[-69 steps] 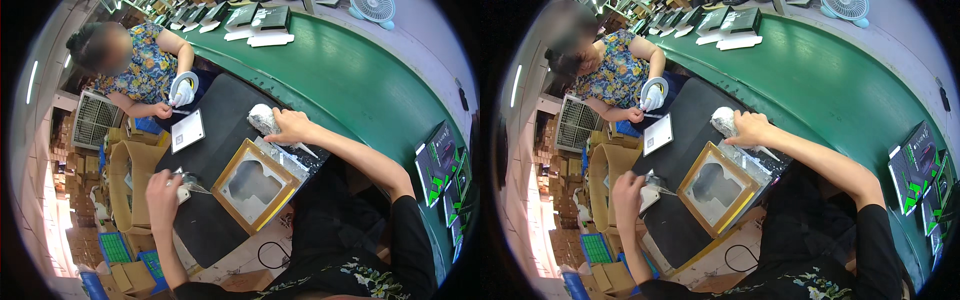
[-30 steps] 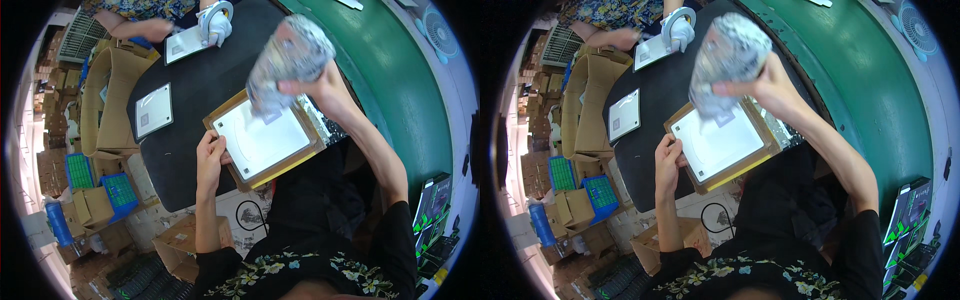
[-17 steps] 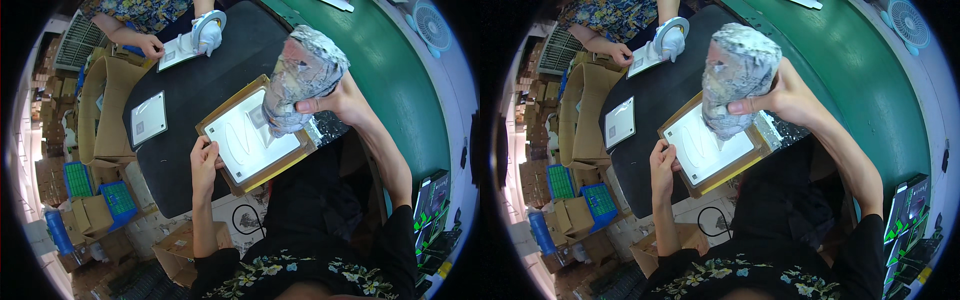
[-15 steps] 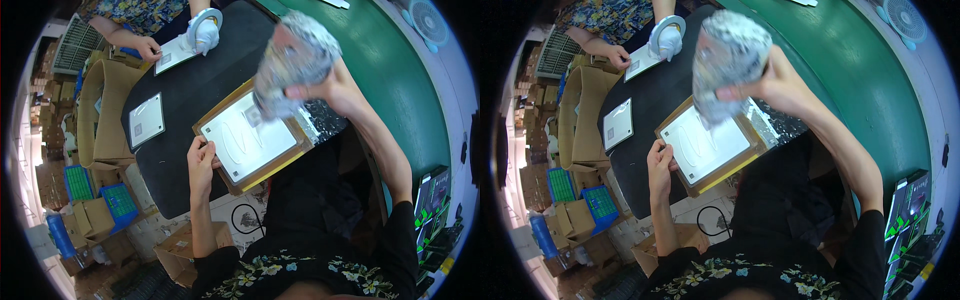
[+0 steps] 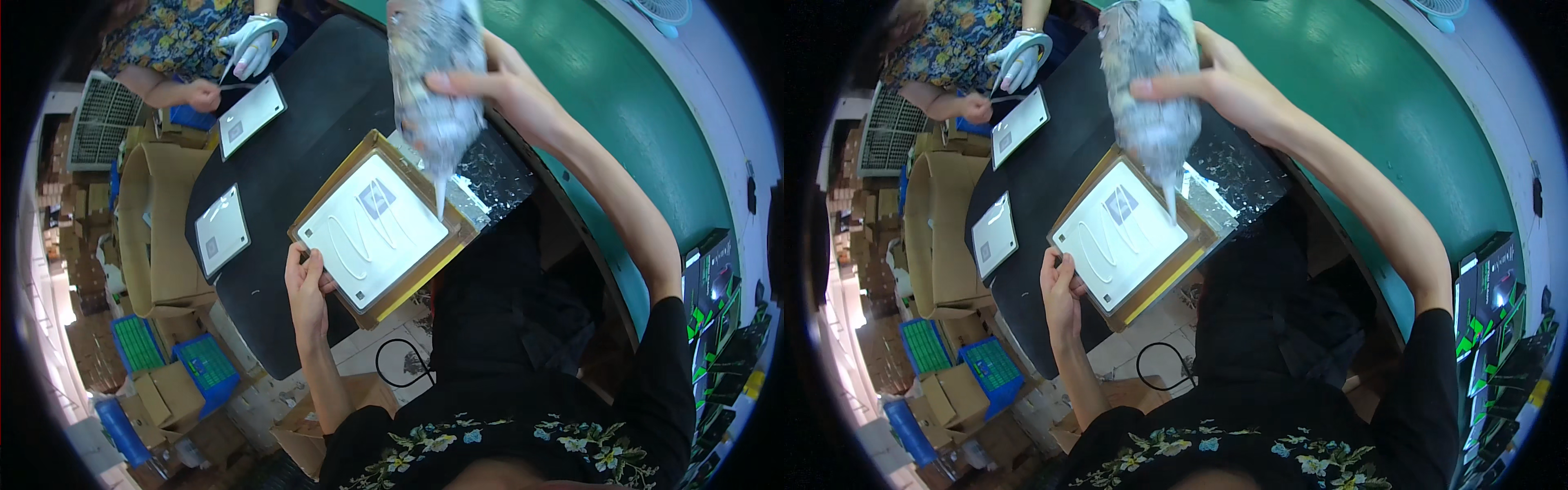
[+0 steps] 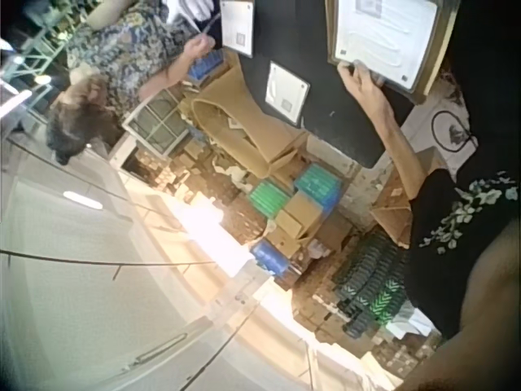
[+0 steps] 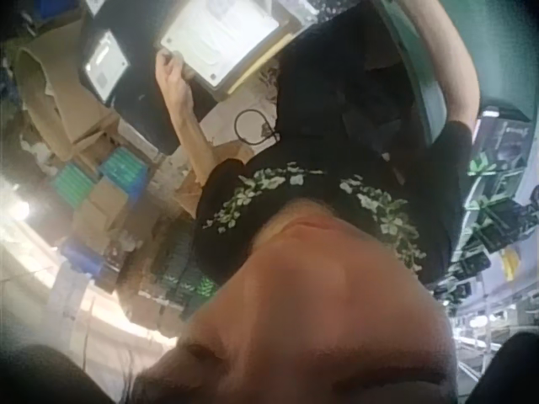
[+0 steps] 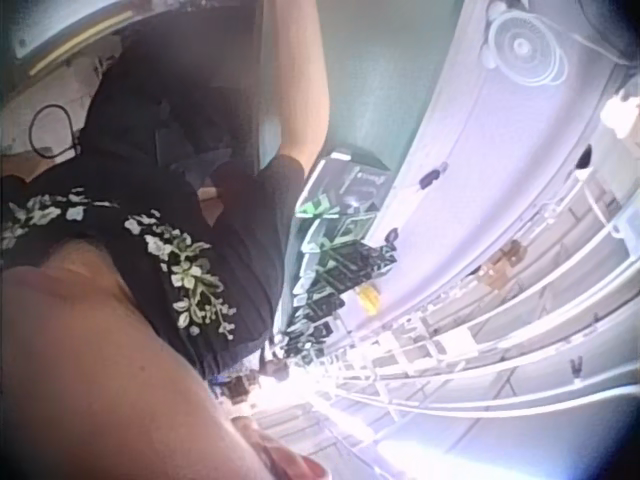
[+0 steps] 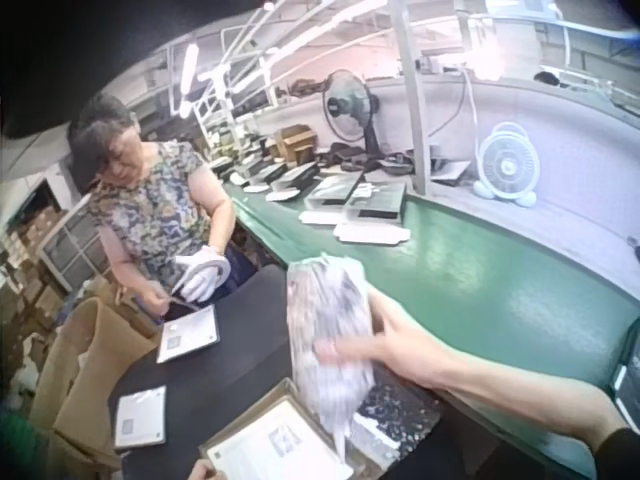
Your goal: Applying sealant to internal trays and placing them into retail gaming mouse boxes on an assembly line.
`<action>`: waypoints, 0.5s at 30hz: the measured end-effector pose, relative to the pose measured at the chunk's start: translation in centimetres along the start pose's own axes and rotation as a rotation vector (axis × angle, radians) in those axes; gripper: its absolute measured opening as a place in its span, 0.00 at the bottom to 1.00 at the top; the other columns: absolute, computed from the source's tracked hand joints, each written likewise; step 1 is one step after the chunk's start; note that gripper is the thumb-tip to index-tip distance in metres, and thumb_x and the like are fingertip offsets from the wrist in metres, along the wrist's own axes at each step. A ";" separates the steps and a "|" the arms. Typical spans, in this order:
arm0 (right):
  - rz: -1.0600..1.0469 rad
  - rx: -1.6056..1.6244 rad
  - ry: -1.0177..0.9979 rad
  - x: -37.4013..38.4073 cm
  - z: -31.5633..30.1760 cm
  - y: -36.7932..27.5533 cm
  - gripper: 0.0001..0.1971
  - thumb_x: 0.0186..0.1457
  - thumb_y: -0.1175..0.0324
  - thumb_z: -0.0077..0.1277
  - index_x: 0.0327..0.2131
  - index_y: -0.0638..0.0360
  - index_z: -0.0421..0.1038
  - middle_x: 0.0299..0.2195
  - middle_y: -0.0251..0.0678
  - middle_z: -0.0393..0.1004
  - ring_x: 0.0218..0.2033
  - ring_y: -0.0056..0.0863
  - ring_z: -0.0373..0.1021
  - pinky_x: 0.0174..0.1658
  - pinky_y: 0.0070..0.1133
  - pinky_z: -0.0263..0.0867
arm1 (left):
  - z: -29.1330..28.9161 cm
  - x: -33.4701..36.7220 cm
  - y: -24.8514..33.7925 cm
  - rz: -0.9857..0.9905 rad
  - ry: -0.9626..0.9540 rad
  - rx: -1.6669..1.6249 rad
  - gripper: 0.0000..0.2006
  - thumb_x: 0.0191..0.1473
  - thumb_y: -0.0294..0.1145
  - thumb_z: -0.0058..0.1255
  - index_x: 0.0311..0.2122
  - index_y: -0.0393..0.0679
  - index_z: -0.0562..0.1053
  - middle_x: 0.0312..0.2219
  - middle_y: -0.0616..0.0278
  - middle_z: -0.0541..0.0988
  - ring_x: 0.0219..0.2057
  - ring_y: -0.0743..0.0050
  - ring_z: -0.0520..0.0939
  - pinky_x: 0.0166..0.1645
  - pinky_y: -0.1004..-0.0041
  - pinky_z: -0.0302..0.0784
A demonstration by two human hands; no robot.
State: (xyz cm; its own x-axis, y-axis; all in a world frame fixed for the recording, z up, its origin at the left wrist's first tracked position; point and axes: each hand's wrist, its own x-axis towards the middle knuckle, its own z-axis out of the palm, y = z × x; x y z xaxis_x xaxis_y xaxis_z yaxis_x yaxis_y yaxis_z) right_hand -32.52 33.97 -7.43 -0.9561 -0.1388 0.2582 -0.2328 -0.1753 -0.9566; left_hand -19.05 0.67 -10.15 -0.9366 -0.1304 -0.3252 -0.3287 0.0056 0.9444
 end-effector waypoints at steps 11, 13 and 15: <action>0.325 -1.002 -0.345 5.4 -1.5 6.7 0.46 0.47 0.31 0.49 0.58 0.61 0.59 0.43 0.60 0.73 0.47 0.54 0.71 0.51 0.38 0.66 | -0.3 0.2 -1.0 0.064 0.035 0.071 0.04 0.65 0.32 0.42 0.42 0.45 0.66 0.20 0.77 0.66 0.18 0.95 0.62 0.21 0.87 0.54; 0.241 -1.072 -0.231 8.3 -2.3 5.3 0.42 0.48 0.29 0.47 0.47 0.64 0.71 0.41 0.57 0.74 0.46 0.52 0.72 0.49 0.38 0.67 | -0.5 -0.1 -1.1 0.065 0.020 0.077 0.04 0.66 0.32 0.40 0.43 0.45 0.64 0.20 0.75 0.68 0.18 0.94 0.63 0.22 0.87 0.55; 0.027 -1.263 0.002 13.2 -5.6 5.8 0.32 0.51 0.38 0.49 0.32 0.65 0.79 0.43 0.58 0.72 0.45 0.51 0.71 0.47 0.40 0.68 | -0.7 -0.1 -0.7 0.027 -0.012 0.091 0.05 0.67 0.32 0.37 0.45 0.45 0.62 0.22 0.71 0.72 0.20 0.92 0.68 0.23 0.88 0.60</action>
State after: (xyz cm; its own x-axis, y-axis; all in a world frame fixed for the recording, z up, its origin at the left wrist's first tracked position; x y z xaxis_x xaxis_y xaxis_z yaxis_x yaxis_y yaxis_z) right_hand -47.44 36.57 -10.30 -0.9632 -0.1264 0.2371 -0.2197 0.8785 -0.4242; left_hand -18.62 0.04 -10.74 -0.9466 -0.1173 -0.3003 -0.3120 0.0990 0.9449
